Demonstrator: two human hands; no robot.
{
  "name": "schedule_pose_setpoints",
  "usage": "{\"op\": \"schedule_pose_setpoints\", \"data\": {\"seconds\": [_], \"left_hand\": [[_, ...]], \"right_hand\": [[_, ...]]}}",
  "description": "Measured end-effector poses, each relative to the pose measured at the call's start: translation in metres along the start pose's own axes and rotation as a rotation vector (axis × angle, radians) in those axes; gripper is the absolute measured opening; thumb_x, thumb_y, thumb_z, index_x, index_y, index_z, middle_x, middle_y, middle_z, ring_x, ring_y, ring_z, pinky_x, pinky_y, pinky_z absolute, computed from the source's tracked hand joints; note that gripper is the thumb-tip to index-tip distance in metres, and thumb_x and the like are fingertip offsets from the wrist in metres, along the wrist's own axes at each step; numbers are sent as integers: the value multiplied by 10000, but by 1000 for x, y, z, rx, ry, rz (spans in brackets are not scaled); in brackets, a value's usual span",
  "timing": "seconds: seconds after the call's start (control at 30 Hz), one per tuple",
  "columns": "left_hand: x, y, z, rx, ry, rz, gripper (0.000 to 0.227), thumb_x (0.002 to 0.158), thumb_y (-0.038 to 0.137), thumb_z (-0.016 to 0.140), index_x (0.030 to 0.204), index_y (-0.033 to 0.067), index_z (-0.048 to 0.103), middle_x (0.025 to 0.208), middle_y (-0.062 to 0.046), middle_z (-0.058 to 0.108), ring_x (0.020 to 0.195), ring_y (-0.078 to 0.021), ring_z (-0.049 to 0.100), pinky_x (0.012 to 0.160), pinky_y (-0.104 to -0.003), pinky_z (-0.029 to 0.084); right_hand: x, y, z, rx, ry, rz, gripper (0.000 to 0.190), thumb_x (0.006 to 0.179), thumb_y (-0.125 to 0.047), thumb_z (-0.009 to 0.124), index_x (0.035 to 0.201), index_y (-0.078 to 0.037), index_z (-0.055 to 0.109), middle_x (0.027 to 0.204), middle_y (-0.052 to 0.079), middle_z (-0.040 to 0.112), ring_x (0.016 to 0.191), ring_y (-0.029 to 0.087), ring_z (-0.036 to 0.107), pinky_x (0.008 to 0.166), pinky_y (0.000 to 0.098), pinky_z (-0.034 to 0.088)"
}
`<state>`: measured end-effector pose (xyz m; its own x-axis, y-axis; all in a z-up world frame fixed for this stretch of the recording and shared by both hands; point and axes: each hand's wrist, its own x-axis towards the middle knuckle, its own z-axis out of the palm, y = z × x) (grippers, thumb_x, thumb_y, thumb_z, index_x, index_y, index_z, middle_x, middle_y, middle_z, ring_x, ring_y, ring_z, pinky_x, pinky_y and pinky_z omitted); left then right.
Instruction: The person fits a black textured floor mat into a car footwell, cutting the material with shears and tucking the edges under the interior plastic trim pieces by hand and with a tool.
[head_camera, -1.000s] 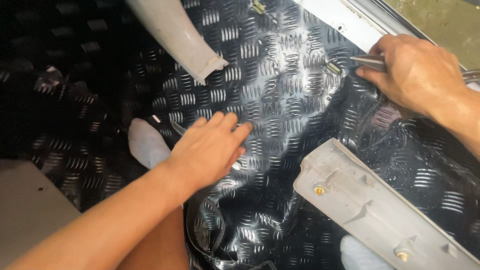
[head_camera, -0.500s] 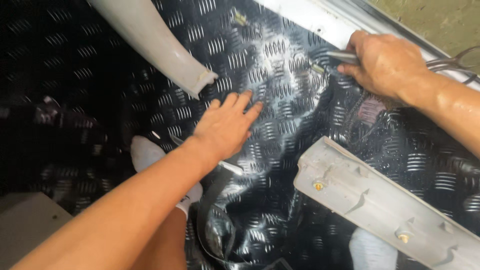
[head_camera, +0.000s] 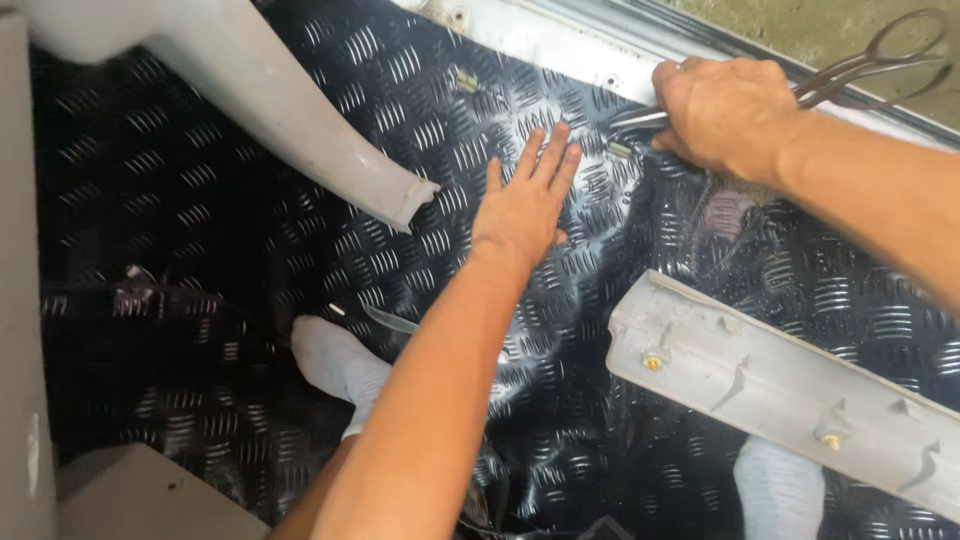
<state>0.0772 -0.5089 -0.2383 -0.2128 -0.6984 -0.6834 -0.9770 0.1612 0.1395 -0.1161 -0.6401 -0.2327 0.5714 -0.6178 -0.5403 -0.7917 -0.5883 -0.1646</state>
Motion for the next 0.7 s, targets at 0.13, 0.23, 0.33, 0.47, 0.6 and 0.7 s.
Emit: {"op": "schedule_pose_setpoints", "data": {"seconds": [0.13, 0.23, 0.33, 0.47, 0.6, 0.7], "left_hand": [[-3, 2, 5, 6, 20, -9, 1149, 798, 463, 808, 1638, 175, 78, 1712, -2, -33, 1577, -250, 39, 1189, -583, 310], [1, 3, -2, -8, -28, -33, 1156, 787, 474, 809, 1625, 212, 57, 1694, 18, -45, 1561, -235, 29, 1174, -591, 307], [1, 12, -3, -16, -35, -73, 1133, 803, 429, 819, 1637, 193, 89, 1711, 2, -6, 1576, -245, 53, 1150, -589, 350], [5, 24, 3, -145, 18, -170, 1056, 838, 461, 792, 1625, 158, 158, 1711, -27, 45, 1574, -272, 85, 1154, -586, 357], [4, 37, 17, -226, 141, -190, 967, 850, 498, 759, 1608, 236, 219, 1706, -66, 65, 1563, -324, 100, 1163, -597, 333], [-7, 43, 27, -205, 223, -169, 895, 858, 534, 731, 1588, 359, 243, 1701, -75, 64, 1557, -374, 88, 1174, -644, 293]], "right_hand": [[-6, -15, 10, 173, 57, 160, 481, 882, -384, 794, 1157, -20, 644, 1113, 234, 707, 1042, 437, 675, 849, 533, 540], [-20, -19, 14, 239, 9, 275, 446, 897, -380, 786, 1145, -34, 653, 1078, 231, 715, 1042, 432, 676, 870, 530, 537], [-45, -18, 20, 176, -10, 264, 405, 908, -350, 762, 1141, -37, 655, 1047, 222, 717, 1014, 429, 682, 837, 533, 541], [-67, -13, 22, 130, -52, 310, 365, 955, -357, 717, 1152, -54, 669, 1051, 221, 727, 1028, 424, 688, 860, 533, 540], [-87, -3, 16, 25, -46, 287, 376, 955, -377, 716, 1128, -44, 686, 1069, 213, 731, 1050, 414, 683, 867, 530, 542], [-94, -3, 10, 67, -49, 304, 339, 944, -367, 721, 1112, -73, 715, 1081, 194, 735, 1079, 406, 677, 902, 530, 534]]}}
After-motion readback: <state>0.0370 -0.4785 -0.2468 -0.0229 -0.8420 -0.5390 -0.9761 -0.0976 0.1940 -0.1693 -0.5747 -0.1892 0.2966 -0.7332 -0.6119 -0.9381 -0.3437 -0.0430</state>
